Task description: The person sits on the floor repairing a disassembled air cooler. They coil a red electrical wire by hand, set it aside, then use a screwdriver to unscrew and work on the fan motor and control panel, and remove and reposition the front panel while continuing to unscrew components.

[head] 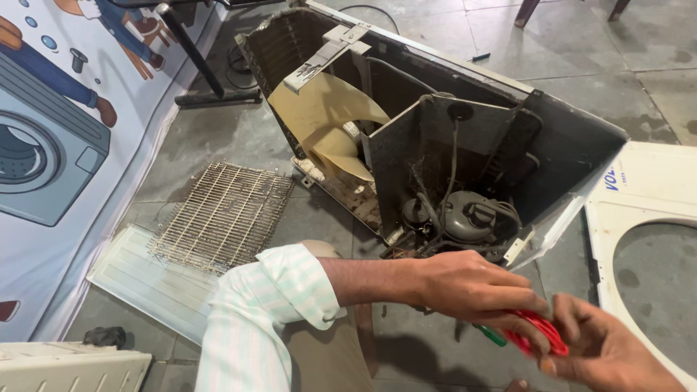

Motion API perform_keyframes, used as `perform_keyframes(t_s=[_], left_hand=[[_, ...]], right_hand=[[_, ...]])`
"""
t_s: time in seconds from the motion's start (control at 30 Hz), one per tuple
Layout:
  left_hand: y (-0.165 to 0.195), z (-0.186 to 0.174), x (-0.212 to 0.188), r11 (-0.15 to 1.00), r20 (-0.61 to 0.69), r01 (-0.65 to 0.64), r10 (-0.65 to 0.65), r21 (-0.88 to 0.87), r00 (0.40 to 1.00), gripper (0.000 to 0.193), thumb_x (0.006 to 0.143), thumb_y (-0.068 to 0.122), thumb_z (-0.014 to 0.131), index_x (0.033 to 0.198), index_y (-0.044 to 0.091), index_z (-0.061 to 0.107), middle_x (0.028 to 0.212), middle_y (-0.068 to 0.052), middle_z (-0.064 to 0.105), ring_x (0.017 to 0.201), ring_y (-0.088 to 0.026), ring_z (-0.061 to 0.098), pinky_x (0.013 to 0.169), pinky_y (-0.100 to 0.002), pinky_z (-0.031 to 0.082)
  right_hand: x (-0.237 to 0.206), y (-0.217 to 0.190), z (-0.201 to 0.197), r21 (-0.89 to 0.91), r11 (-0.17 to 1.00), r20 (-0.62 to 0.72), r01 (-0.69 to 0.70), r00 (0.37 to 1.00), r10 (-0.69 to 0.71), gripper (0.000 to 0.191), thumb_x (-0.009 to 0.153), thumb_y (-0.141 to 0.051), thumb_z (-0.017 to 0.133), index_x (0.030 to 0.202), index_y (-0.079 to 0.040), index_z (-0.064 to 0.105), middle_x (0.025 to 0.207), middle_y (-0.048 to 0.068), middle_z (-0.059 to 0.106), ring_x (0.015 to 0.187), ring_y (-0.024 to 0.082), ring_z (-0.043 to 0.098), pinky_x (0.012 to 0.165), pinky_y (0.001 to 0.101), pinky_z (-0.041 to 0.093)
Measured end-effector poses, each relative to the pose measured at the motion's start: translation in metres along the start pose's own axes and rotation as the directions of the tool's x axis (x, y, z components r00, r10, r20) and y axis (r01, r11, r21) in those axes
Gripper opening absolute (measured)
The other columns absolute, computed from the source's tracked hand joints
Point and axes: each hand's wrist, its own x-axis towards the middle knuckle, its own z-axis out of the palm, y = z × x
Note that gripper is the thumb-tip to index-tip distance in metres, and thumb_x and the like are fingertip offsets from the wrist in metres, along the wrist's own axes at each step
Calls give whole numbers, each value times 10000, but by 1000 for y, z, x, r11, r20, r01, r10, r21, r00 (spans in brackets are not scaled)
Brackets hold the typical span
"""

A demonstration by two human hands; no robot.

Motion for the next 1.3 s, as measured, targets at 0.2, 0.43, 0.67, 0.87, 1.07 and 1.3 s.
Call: perform_keyframes(t_s=[0.2, 0.43, 0.67, 0.87, 1.07, 1.3], left_hand=[[1, 1, 5, 1000, 119, 6, -5, -12, 993, 354, 998, 405, 666, 1202, 121, 614, 881, 17, 629, 651, -112, 668, 487, -259, 509], [2, -11, 4, 984, 41, 172, -174, 37, 984, 323, 1051, 420, 612, 1200, 133, 611, 936, -14, 684, 787, -180, 726, 603, -299, 567], [-2, -8, 7, 988, 50, 141, -144, 68, 988, 335, 1068, 411, 589, 1215, 109, 594, 960, -42, 692, 825, -180, 729, 611, -298, 571], [-2, -12, 9, 945, 47, 324, -322, -44, 946, 414, 1052, 453, 536, 1230, 82, 576, 978, -73, 709, 840, -224, 743, 672, -339, 588], [2, -14, 15, 857, 140, 478, -458, -191, 878, 450, 1064, 467, 514, 1192, 37, 553, 865, -148, 716, 814, -312, 747, 706, -407, 588], [7, -7, 13, 747, 163, 530, -511, -401, 844, 450, 1034, 422, 547, 1234, 19, 549, 839, -196, 727, 768, -311, 785, 662, -411, 597]], right_hand=[[-14, 15, 2, 181, 977, 46, 111, 991, -122, 505, 839, 242, 761, 923, -73, 376, 1044, 229, 550, 1092, 376, 631, 954, 544, 466], [-5, -26, 48, -203, 928, -286, 312, 887, -361, 392, 843, 171, 699, 1047, -36, 436, 1125, 207, 650, 1093, 274, 680, 944, 464, 594], [-11, -52, 82, -262, 933, -447, 247, 825, -345, 252, 869, 64, 666, 901, -25, 432, 1066, 219, 733, 1051, 215, 712, 897, 398, 606], [-10, -63, 109, -456, 855, -575, 248, 652, -495, 259, 816, 61, 732, 1045, 14, 620, 1069, 218, 727, 935, 242, 739, 826, 381, 644], [-14, -70, 128, -893, 421, -294, 158, 504, -812, 302, 818, -34, 804, 1092, 5, 682, 1167, 179, 734, 1021, 217, 752, 831, 322, 596], [-14, -68, 104, -975, 33, 72, 220, 451, -890, 304, 781, -51, 798, 1064, 18, 708, 1089, 212, 745, 957, 249, 756, 832, 321, 611]])
